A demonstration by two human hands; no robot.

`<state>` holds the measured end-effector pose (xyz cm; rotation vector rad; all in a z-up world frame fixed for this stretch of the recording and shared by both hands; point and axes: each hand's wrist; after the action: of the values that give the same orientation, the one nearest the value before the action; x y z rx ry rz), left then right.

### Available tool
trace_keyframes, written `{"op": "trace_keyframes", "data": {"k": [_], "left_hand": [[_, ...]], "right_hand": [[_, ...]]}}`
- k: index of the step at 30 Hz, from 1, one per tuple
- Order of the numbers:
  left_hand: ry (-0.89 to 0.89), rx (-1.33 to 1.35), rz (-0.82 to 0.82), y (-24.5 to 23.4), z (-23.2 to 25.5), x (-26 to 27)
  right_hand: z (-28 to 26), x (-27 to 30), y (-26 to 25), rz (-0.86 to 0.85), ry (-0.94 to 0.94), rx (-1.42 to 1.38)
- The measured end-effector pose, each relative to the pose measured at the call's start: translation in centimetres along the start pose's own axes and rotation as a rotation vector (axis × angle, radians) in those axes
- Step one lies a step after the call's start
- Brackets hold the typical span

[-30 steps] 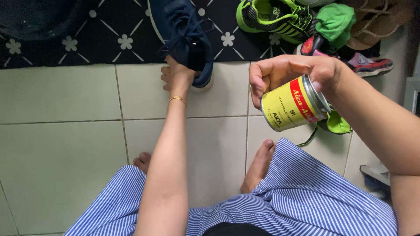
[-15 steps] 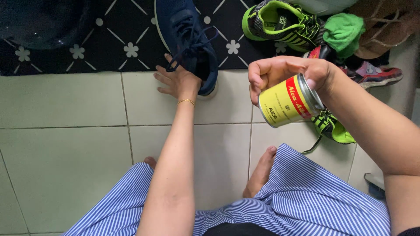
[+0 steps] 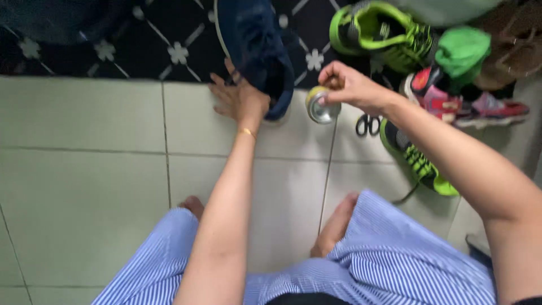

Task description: Repairing a detached shoe sole by applying adhesive from a can.

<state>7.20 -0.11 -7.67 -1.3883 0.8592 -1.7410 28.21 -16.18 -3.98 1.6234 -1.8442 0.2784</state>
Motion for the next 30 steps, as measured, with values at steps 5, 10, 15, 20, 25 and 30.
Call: {"op": "trace_keyframes", "data": {"k": [5,10,15,20,25,30], "left_hand": [[0.077,0.06,0.16,2.6,-1.5,0.0],[0.004,0.344,0.036,0.9,-1.5,1.6],[-0.016,0.411,0.001,5.0,-2.2,0.0],[-0.01,0.323,-0.055,4.5,-1.8,0.3],[-0.021,0.334,-0.076,5.0,-1.8,0.2],[0.021,0.306,-0.019,5.4,-1.8,0.0]], "right_hand": [[0.2,1.0,2.9,0.043,-0.063,0.088],[1.8,1.0,5.5,0.061,-0.208,0.27],[5.0,1.3,8.0,0.38,-0.417,0.68],[5.2,1.5,9.3,0.498,-0.434,0.785],[5.0,1.1,8.6,0.522,-0.397,0.814],[5.5,1.1,9.3,0.485,-0.394,0.867]]}}
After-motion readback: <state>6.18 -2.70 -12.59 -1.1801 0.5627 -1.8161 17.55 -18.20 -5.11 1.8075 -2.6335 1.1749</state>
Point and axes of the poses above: each hand's wrist, its own x-axis away from the middle knuckle, its own y-axis out of the palm, z = x × y, and after that the axes turned 8 degrees about -x, right-handed
